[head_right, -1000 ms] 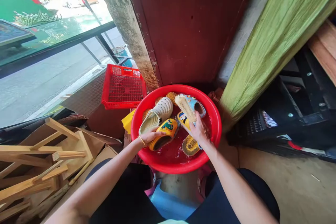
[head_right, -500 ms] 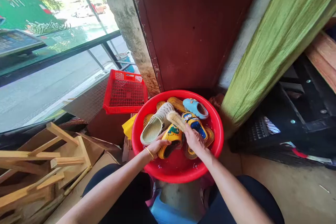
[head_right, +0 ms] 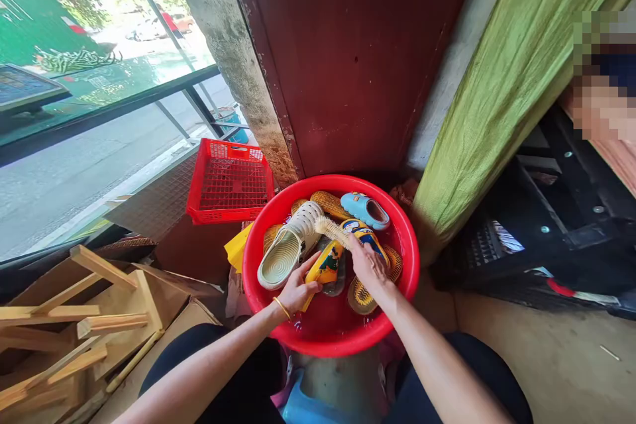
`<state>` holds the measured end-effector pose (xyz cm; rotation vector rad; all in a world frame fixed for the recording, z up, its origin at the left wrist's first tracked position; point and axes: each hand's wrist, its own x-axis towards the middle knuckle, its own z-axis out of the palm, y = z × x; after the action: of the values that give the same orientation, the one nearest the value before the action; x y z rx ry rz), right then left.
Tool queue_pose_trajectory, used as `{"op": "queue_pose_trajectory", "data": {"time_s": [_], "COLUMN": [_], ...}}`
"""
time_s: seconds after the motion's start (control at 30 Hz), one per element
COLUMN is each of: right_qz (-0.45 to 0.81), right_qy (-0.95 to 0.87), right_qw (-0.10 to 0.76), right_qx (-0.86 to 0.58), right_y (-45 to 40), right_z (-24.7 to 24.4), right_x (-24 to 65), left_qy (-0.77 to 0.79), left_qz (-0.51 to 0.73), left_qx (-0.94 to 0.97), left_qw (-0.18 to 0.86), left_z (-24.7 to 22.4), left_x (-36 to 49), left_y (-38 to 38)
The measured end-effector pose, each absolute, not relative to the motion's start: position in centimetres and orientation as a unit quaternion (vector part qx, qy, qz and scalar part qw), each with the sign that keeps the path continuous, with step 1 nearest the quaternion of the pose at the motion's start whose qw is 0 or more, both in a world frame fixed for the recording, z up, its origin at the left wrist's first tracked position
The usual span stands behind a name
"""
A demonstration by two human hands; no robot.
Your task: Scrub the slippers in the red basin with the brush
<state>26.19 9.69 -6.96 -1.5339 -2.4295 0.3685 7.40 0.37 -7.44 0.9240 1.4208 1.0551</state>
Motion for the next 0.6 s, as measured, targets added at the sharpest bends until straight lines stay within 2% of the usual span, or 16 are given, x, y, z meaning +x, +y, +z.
{"op": "queue_pose_trajectory", "data": {"time_s": [0.1, 0.2, 0.3, 0.4, 0.5, 0.6], "right_qz": [0.135, 0.138, 0.143, 0.163, 0.183, 0.210], "right_qy": [-0.855, -0.890, -0.859, -0.814, -0.820, -0.844], "right_qw": [0.134, 0.128, 0.126, 0.160, 0.204, 0.200], "right_qx": [-0.482, -0.414, -0.476, -0.534, -0.502, -0.450], "right_y": [8.3, 6.6, 7.7, 9.5, 9.0, 7.6], "right_z": [-6.8, -7.2, -7.5, -7.5, -7.4, -7.7], "right_x": [26.0, 25.5, 26.2, 27.1, 26.7, 25.9], "left_qy": [0.640, 0.638, 0.631, 0.625, 0.607, 0.564], "left_qz": [0.407, 0.403, 0.403, 0.404, 0.427, 0.464], "left_qx": [0.422, 0.423, 0.427, 0.429, 0.406, 0.366], "left_qw": [0.497, 0.502, 0.507, 0.511, 0.533, 0.577], "left_z": [-7.9, -8.2, -8.1, -7.9, -7.7, -7.2], "left_x": [7.5, 7.4, 7.4, 7.6, 7.6, 7.4], "left_y": [0.2, 0.1, -0.1, -0.3, -0.3, -0.2]}}
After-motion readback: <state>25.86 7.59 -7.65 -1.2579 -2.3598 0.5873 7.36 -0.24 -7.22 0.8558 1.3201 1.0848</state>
